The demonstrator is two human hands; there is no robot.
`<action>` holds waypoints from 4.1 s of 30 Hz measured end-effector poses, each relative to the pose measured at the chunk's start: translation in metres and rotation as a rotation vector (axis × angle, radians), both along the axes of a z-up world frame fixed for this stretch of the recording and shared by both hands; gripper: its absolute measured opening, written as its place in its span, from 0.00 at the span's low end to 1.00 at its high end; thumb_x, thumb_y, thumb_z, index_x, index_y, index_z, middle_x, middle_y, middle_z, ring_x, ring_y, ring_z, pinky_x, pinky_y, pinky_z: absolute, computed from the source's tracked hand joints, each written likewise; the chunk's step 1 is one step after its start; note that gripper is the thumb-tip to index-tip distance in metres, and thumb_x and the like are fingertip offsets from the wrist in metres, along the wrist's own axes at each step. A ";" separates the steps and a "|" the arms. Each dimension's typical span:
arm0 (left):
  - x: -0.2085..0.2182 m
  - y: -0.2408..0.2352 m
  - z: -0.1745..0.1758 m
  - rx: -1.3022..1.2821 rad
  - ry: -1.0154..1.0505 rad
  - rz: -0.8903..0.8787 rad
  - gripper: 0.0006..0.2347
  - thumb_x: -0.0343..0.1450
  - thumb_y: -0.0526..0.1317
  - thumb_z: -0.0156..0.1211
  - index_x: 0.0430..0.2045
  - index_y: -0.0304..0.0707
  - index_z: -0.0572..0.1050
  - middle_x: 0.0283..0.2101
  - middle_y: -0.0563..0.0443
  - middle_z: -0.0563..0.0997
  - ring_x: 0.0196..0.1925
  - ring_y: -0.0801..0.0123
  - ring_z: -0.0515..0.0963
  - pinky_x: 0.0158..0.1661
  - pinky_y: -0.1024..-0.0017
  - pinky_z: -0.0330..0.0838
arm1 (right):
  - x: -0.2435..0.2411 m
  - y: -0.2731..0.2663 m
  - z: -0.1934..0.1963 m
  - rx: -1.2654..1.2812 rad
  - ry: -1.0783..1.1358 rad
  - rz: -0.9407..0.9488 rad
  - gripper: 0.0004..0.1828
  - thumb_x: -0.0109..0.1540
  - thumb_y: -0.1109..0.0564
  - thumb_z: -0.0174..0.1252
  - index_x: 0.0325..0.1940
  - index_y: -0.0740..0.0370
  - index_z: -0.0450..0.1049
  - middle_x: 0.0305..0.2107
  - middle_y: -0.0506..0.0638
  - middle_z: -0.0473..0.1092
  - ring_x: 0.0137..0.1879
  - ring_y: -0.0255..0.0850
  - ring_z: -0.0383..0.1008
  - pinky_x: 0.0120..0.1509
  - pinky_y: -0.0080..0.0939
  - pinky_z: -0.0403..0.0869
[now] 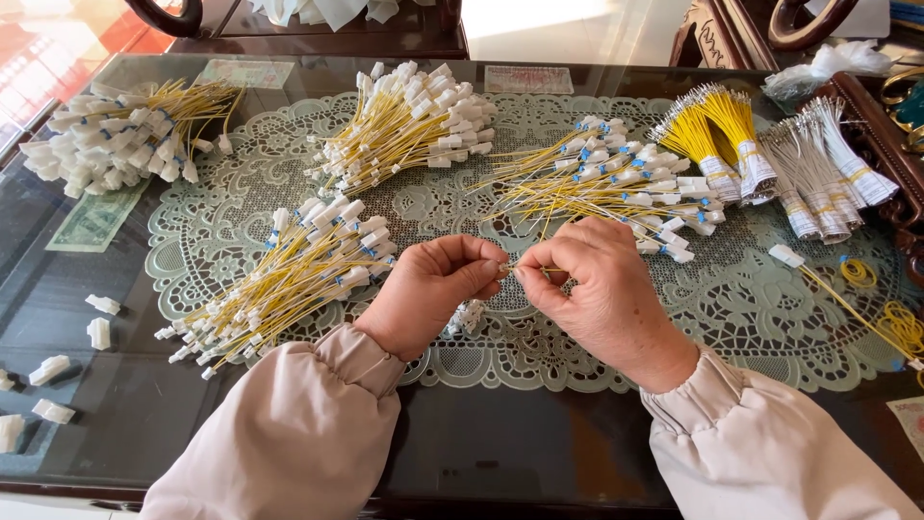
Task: Assembling small white plastic caps onto thin wire stems for decorative items
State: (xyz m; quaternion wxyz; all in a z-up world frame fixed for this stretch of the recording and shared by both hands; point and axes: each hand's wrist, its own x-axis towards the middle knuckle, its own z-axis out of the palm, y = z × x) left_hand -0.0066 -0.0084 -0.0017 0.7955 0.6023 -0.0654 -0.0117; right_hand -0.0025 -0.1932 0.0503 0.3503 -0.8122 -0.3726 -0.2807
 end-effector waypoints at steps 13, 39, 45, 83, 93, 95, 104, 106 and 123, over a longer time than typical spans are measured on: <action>0.000 -0.004 -0.003 0.070 -0.006 0.054 0.04 0.68 0.30 0.62 0.33 0.27 0.78 0.28 0.43 0.81 0.30 0.69 0.82 0.37 0.75 0.80 | 0.002 0.004 -0.010 0.007 -0.038 -0.010 0.08 0.55 0.63 0.64 0.25 0.53 0.74 0.15 0.41 0.61 0.31 0.39 0.70 0.50 0.39 0.66; -0.106 0.161 0.040 1.107 0.074 0.702 0.08 0.68 0.41 0.61 0.39 0.48 0.81 0.38 0.55 0.79 0.39 0.72 0.75 0.44 0.69 0.65 | 0.035 -0.102 -0.031 -0.727 0.002 -0.593 0.14 0.62 0.44 0.56 0.51 0.35 0.76 0.34 0.42 0.71 0.43 0.49 0.66 0.43 0.51 0.58; -0.110 0.118 0.065 1.202 -0.220 0.715 0.09 0.68 0.42 0.61 0.40 0.51 0.80 0.47 0.54 0.78 0.47 0.62 0.75 0.50 0.61 0.65 | 0.027 -0.105 -0.028 -0.675 -0.097 -0.574 0.05 0.62 0.46 0.57 0.35 0.42 0.77 0.36 0.38 0.73 0.43 0.44 0.69 0.45 0.48 0.58; -0.052 0.001 0.051 0.721 0.091 0.110 0.08 0.63 0.44 0.61 0.27 0.45 0.84 0.20 0.55 0.80 0.27 0.74 0.75 0.33 0.74 0.71 | -0.024 -0.043 0.023 -0.313 0.019 0.035 0.08 0.60 0.59 0.59 0.44 0.56 0.75 0.36 0.49 0.75 0.45 0.40 0.75 0.57 0.46 0.66; -0.027 0.007 0.040 0.692 0.061 0.135 0.10 0.65 0.46 0.61 0.30 0.42 0.83 0.24 0.51 0.83 0.27 0.69 0.80 0.32 0.72 0.73 | 0.007 -0.002 0.000 -0.050 0.717 0.158 0.10 0.64 0.55 0.56 0.34 0.62 0.77 0.17 0.47 0.68 0.25 0.34 0.66 0.34 0.34 0.68; -0.026 0.008 0.040 0.663 0.064 0.137 0.10 0.65 0.45 0.61 0.30 0.40 0.82 0.23 0.51 0.82 0.26 0.71 0.79 0.31 0.73 0.73 | 0.006 -0.002 -0.002 -0.014 0.756 0.150 0.09 0.64 0.56 0.57 0.33 0.63 0.77 0.16 0.47 0.68 0.25 0.33 0.65 0.33 0.34 0.67; -0.022 0.019 0.042 0.768 -0.019 0.088 0.08 0.67 0.43 0.60 0.33 0.42 0.82 0.27 0.51 0.83 0.29 0.66 0.81 0.34 0.70 0.75 | 0.008 -0.001 -0.009 0.078 0.815 0.049 0.11 0.66 0.54 0.54 0.34 0.63 0.77 0.18 0.51 0.73 0.23 0.33 0.68 0.29 0.31 0.69; -0.019 0.024 0.044 0.942 -0.090 0.140 0.05 0.67 0.42 0.60 0.32 0.48 0.81 0.30 0.56 0.84 0.32 0.65 0.83 0.36 0.66 0.76 | 0.009 -0.003 -0.008 0.111 0.851 0.036 0.11 0.65 0.54 0.56 0.35 0.64 0.77 0.18 0.50 0.72 0.22 0.33 0.67 0.27 0.30 0.68; -0.011 0.037 0.028 1.603 -0.197 0.085 0.03 0.67 0.42 0.61 0.26 0.55 0.81 0.29 0.56 0.79 0.34 0.57 0.82 0.36 0.61 0.79 | 0.008 -0.008 -0.006 0.063 0.957 0.039 0.08 0.58 0.61 0.65 0.39 0.67 0.80 0.20 0.50 0.72 0.25 0.30 0.64 0.29 0.28 0.66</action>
